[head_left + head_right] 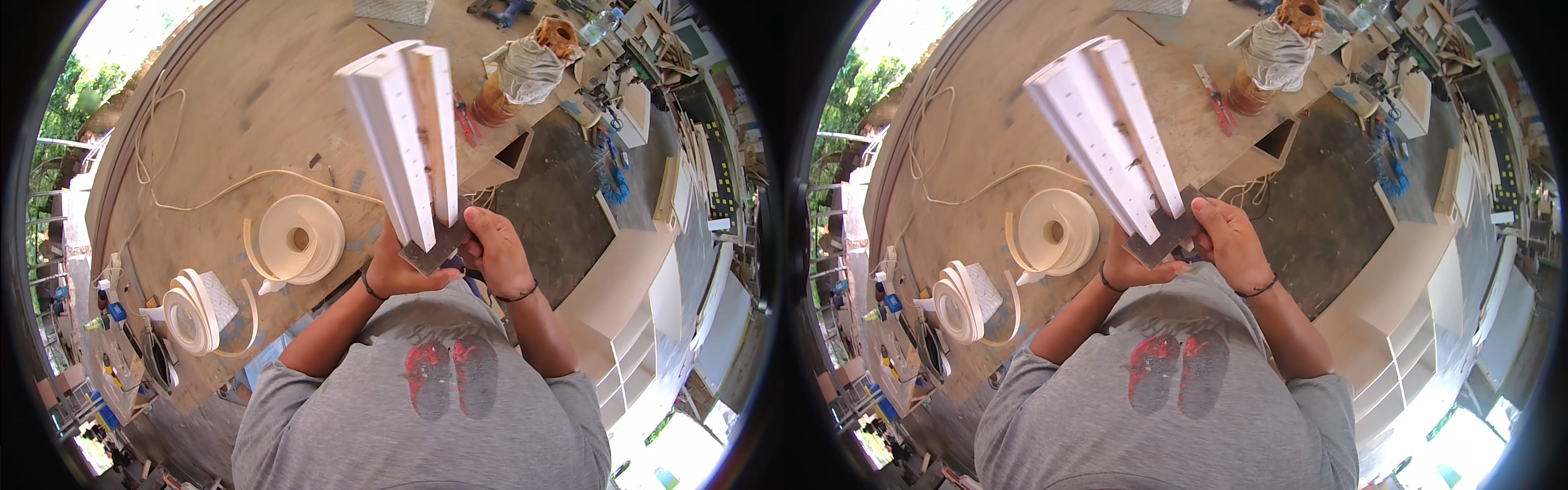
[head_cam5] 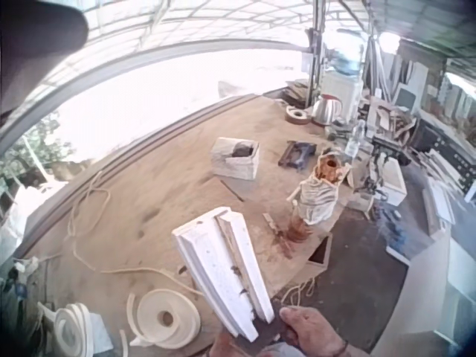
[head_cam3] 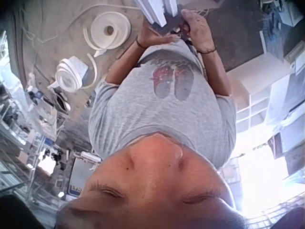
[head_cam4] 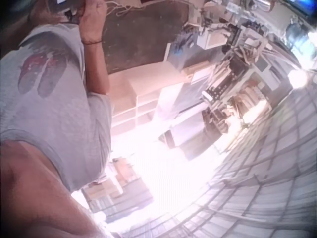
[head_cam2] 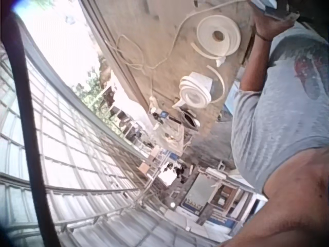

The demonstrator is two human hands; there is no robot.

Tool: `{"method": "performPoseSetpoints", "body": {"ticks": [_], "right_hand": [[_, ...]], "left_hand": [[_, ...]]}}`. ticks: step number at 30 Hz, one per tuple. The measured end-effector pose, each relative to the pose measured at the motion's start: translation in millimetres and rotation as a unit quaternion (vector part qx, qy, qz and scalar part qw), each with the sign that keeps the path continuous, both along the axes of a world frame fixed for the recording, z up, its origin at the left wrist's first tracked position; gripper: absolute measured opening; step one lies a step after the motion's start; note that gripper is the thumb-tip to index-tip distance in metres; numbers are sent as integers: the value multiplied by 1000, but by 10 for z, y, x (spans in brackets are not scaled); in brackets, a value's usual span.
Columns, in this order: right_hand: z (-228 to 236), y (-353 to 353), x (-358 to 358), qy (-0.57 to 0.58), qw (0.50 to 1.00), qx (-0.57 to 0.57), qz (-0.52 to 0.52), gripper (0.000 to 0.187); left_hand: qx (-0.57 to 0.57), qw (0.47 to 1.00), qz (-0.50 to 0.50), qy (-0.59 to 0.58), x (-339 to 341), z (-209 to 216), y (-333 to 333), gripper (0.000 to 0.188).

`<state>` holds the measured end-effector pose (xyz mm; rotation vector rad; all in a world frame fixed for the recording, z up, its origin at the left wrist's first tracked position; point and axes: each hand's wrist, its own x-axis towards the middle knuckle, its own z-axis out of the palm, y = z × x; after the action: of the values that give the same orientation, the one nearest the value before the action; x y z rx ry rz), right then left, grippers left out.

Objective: The person assembles small white wooden strips by applying adhesive and joining them together. They handle the pieces, apply glue, and press the components to form a small structure.

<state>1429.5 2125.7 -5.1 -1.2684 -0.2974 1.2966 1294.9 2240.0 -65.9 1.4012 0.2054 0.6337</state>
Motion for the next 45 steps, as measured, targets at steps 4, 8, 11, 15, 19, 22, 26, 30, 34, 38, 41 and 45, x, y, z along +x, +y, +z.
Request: {"method": "performPoseSetpoints", "body": {"ticks": [4, 8, 11, 15, 19, 22, 26, 30, 34, 38, 41, 45], "right_hand": [[21, -43, -58, 6, 999, -36, -4, 39], [29, -32, -64, -7, 998, -61, -21, 41], [-17, 6, -88, 41, 999, -19, -17, 39], [-108, 30, -67, 59, 998, -11, -34, 39], [-124, -2, -132, -8, 999, -46, 5, 39], [-19, -32, -179, 10, 998, -42, 53, 39], [-66, -27, -216, 73, 997, -7, 33, 37], [-63, -50, -242, 102, 994, 20, 13, 35], [43, -48, -262, 92, 994, -7, 60, 34], [134, -25, -265, 144, 984, -6, 107, 36], [142, 26, -298, 150, 985, -21, 84, 37], [175, 6, -429, 146, 986, -22, 73, 37]], "left_hand": [[12, 997, -31, 63, -1, 57, -6, 34], [168, 983, -1, 74, -21, 143, 21, 34], [-8, 992, -53, 117, -99, -135, 29, 33], [-183, 971, -88, 126, -29, -5, 42, 42], [5, 990, 0, 138, 77, 27, 37, 25], [55, 988, 36, 140, 114, -56, 96, 32], [221, 958, 95, 156, 126, -246, 230, 53], [159, 970, -27, 183, 86, -149, 278, 58], [165, 962, -101, 194, 0, -197, 265, 56], [132, 986, -53, 85, 24, -318, 171, 48], [87, 992, -25, 93, -31, -413, 103, 52], [215, 973, 5, 90, -60, -397, 104, 37]]}}
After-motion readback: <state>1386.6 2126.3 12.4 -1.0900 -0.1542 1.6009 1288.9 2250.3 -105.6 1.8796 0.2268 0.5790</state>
